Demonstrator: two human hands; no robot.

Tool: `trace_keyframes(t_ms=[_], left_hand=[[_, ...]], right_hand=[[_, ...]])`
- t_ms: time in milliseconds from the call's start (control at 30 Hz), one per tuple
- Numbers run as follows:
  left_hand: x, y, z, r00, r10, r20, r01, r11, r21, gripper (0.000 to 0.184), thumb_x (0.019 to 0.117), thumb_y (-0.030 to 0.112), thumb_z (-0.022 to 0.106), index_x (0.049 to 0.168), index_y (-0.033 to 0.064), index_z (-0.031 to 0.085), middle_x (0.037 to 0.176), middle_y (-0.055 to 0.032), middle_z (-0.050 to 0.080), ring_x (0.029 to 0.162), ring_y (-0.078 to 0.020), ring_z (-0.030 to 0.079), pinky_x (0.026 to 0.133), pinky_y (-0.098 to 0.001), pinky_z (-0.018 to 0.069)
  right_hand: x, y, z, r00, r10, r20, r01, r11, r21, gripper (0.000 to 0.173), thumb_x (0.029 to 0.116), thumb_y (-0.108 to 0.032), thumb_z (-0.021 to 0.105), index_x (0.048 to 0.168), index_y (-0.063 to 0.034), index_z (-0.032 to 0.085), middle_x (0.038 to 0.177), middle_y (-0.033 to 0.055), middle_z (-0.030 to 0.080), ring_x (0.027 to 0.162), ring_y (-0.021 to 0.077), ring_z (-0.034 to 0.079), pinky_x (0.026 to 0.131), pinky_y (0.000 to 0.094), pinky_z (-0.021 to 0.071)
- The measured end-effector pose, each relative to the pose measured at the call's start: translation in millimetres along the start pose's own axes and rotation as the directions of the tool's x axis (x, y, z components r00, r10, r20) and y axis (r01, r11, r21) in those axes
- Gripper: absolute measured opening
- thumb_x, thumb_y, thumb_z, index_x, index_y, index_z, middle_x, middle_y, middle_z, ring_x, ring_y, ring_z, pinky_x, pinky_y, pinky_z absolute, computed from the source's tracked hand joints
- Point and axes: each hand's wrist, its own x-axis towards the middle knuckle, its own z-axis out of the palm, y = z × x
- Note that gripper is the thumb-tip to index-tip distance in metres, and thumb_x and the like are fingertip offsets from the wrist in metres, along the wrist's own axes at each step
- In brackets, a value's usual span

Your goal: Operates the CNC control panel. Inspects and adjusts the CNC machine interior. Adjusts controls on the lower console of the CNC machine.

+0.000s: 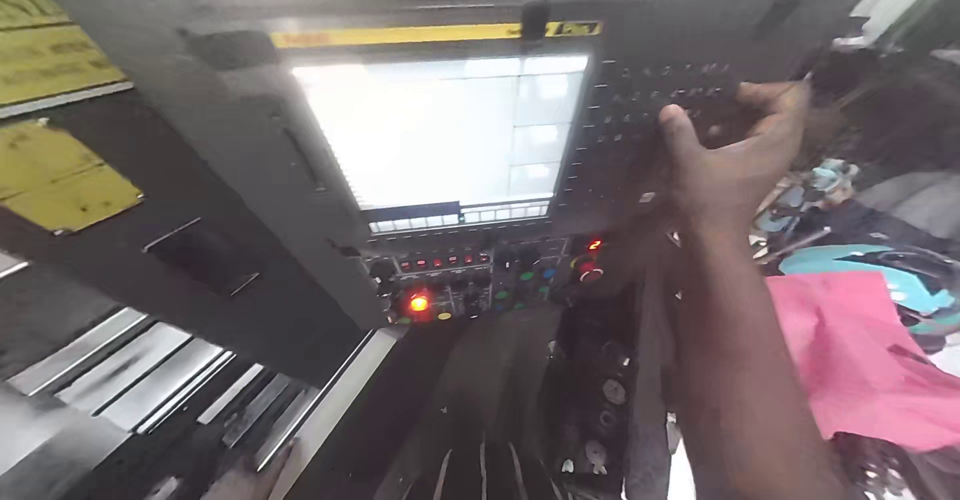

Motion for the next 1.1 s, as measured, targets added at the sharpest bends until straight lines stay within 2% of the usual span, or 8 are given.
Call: trace_keyframes(t_ms=[133,200,300,367,500,933,1033,1100], left_hand=[[8,-6,9,1.0,-0.001,-0.014,0.002,1.0,0.011,0.096,0.0739,0.094,0.048,0.119,0.0125,0.073,0.113,-0.0237,0.072,0.109,-0.0438,0.069,0.087,-0.0685,0.0526],[11,-7,9,1.0,-0.003,-0.011,0.003,1.0,0.013,0.095,0.0751,0.093,0.049,0.12,0.0131,0.073,0.113,-0.0234,0.072,0.108,-0.0437,0.069,0.087,-0.0684,0.0528],[13,-6,10,1.0,-0.019,0.011,0.019,1.0,0.021,0.093,0.074,0.094,0.048,0.119,0.0166,0.073,0.111,-0.0197,0.074,0.107,-0.0405,0.07,0.086,-0.0663,0.054],[13,-9,7,1.0,-0.029,0.008,0.029,0.999,0.019,0.089,0.0742,0.093,0.05,0.118,0.0185,0.073,0.109,-0.0178,0.074,0.104,-0.0391,0.071,0.085,-0.0654,0.0544],[10,-3,3,1.0,-0.023,0.014,0.023,0.999,0.036,0.088,0.0753,0.093,0.047,0.117,0.0205,0.073,0.107,-0.0161,0.075,0.102,-0.0376,0.072,0.084,-0.0641,0.0552],[18,-5,8,0.998,-0.051,0.041,0.049,0.998,0.048,0.091,0.0721,0.096,0.046,0.127,0.0271,0.07,0.112,-0.0144,0.075,0.106,-0.0373,0.071,0.087,-0.0639,0.0545],[17,-5,9,1.0,-0.025,0.016,0.024,0.998,0.057,0.087,0.0745,0.094,0.046,0.128,0.0301,0.069,0.11,-0.0126,0.076,0.103,-0.0358,0.072,0.085,-0.0636,0.0554],[14,-4,6,1.0,-0.014,0.007,0.014,0.999,0.045,0.084,0.0764,0.091,0.049,0.124,0.0261,0.071,0.108,-0.0139,0.076,0.102,-0.0369,0.072,0.084,-0.0636,0.0551]], right_hand=[[-16,11,-9,0.99,-0.126,0.06,0.119,0.987,0.104,0.064,0.0888,-0.034,0.078,0.133,0.005,0.052,0.128,0.0147,0.061,0.112,0.0128,0.063,0.094,0.0269,0.0547],[-47,3,-1,0.944,-0.323,0.062,0.319,0.946,0.063,0.053,0.095,-0.032,0.069,0.129,0.0077,0.056,0.135,0.0256,0.056,0.124,0.0268,0.057,0.101,0.0359,0.05],[-113,-35,29,0.862,-0.415,0.292,0.414,0.908,0.071,0.05,0.0961,-0.04,0.065,0.127,-0.0009,0.064,0.098,0.0154,0.068,0.084,0.0245,0.066,0.073,0.0431,0.0564],[-152,-58,56,0.76,-0.466,0.452,0.458,0.878,0.135,0.06,0.095,-0.043,0.064,0.142,-0.0052,0.059,0.073,0.0069,0.066,0.057,0.0221,0.06,0.05,0.0434,0.0498],[-197,-75,93,0.612,-0.579,0.539,0.648,0.757,0.079,0.066,0.0967,-0.046,0.061,0.152,-0.0104,0.051,0.065,0.0038,0.064,0.049,0.0238,0.059,0.041,0.0409,0.0436],[-226,-103,109,0.729,-0.434,0.53,0.55,0.832,-0.075,0.069,0.0942,-0.052,0.056,0.148,-0.0077,0.054,0.048,-0.0003,0.053,0.039,0.0206,0.053,0.037,0.04,0.0407],[-217,-115,96,0.669,-0.352,0.655,0.51,0.858,-0.06,0.077,0.0926,-0.062,0.055,0.148,-0.0084,0.054,0.05,-0.0007,0.055,0.041,0.0209,0.055,0.04,0.0416,0.0429],[-202,-121,84,0.501,-0.183,0.846,0.398,0.916,-0.038,0.08,0.0921,-0.07,0.052,0.15,-0.0158,0.053,0.064,0.004,0.066,0.058,0.0265,0.066,0.053,0.0488,0.0516]])
